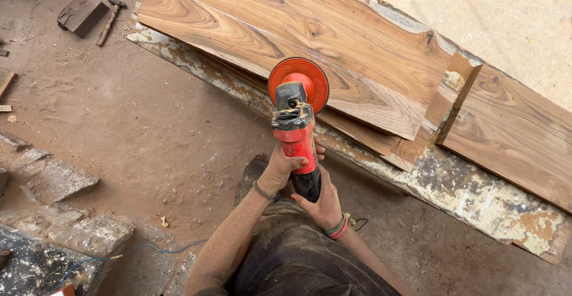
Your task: The person uses a red angle grinder with a sanding disc to smooth the surface of several wooden planks. They move the tool back and forth across the wood, occasionally pausing to wipe the surface with their hand or reposition the planks.
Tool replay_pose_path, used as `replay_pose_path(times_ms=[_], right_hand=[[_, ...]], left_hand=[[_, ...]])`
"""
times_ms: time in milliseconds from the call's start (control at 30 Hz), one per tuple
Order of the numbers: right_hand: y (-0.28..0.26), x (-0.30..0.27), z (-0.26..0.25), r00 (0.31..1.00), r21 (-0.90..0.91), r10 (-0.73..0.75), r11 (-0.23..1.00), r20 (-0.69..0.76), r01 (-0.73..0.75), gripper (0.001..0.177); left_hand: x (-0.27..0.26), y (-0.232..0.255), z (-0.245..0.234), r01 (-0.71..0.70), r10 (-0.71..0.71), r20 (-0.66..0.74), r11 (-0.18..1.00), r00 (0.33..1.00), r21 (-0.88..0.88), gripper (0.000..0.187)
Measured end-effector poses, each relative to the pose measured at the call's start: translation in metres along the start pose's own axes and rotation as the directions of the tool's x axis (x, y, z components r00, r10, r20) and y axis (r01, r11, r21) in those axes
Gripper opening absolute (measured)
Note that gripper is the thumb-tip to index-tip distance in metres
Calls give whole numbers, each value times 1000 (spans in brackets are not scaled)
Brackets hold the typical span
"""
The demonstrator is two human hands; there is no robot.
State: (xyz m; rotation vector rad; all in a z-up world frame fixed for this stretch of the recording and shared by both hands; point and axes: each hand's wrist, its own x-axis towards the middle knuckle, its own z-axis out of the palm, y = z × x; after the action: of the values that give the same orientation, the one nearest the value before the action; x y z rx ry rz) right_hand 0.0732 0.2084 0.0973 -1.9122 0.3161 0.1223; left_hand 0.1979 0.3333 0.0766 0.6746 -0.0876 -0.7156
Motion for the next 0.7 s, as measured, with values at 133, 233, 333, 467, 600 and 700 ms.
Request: replay_pose_path(times_ms=[133, 233, 333, 467, 600, 700], right_hand=[[-20, 30, 27, 987, -43, -135, 989, 92, 139, 97], [-23, 53, 53, 982, -84, -140, 985, 126, 151, 108], [-30, 90, 87, 976, -203, -206, 955, 68, 216, 118], [-47, 144, 128, 874, -290, -485, 840, -21, 459, 135], [-68, 167, 161, 816, -466, -577, 715, 29, 522, 141], [-75, 181, 183, 887, -506, -460, 772, -29, 384, 121]], left_hand=[[5, 42, -28, -46, 55, -77, 992, 996, 114, 74], [9, 61, -56, -58, 67, -120, 995, 990, 77, 65], [25, 96, -85, -85, 96, -62, 982, 993, 168, 58], [52, 148, -119, -132, 138, -7, 956, 990, 262, 62], [80, 195, -144, -73, 101, -65, 934, 993, 350, 59], [92, 225, -145, -38, 82, -58, 841, 995, 540, 71]])
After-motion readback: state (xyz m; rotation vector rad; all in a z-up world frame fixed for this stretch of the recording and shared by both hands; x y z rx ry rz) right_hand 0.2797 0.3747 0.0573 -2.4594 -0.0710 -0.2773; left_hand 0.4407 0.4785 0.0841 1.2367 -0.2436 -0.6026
